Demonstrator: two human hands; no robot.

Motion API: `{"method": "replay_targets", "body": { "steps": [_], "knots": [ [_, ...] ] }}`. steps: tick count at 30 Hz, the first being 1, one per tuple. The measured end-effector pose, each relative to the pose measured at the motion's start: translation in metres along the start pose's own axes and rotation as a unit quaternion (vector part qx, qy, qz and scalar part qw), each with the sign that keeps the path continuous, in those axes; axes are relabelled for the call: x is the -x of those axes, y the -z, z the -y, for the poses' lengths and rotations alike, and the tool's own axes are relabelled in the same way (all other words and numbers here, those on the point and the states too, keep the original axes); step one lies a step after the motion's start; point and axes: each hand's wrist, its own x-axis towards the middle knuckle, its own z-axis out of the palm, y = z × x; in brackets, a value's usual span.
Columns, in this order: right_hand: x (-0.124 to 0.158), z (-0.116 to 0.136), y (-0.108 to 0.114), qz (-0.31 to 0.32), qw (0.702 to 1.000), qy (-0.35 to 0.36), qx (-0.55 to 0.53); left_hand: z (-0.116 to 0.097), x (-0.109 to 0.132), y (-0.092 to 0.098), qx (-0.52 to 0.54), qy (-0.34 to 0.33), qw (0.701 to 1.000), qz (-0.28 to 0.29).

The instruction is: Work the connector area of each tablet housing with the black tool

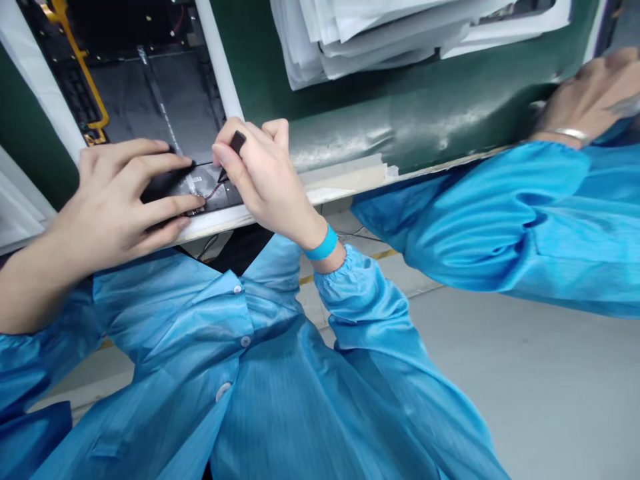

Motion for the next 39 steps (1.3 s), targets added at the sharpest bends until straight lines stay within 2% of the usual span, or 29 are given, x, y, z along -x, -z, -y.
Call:
{"method": "replay_targets", "body": {
  "steps": [10,17,24,28,31,39],
  "knots": [
    [0.0,-0.001,0.002,0.088,0.992,0.063,-0.071,-0.001,-0.003,0.005,0.009,0.011,0.999,0.043],
    [0.001,0.001,0.003,0.102,0.993,0.016,-0.066,-0.001,-0.005,0.006,-0.038,-0.014,0.999,0.005],
    [-0.003,-0.007,-0.001,0.141,0.987,0.001,-0.08,-0.001,-0.005,0.003,0.003,0.014,0.999,0.049],
    [-0.001,-0.008,0.0,0.111,0.99,-0.008,-0.082,-0.001,-0.003,0.002,0.007,0.02,0.999,0.046],
    [0.001,-0.005,0.002,0.081,0.993,0.011,-0.084,0.001,-0.002,0.0,0.015,0.021,0.999,0.043],
    [0.0,-0.002,0.002,0.105,0.991,-0.04,-0.068,-0.001,-0.004,0.004,0.043,0.042,0.998,0.034]
  ]
}}
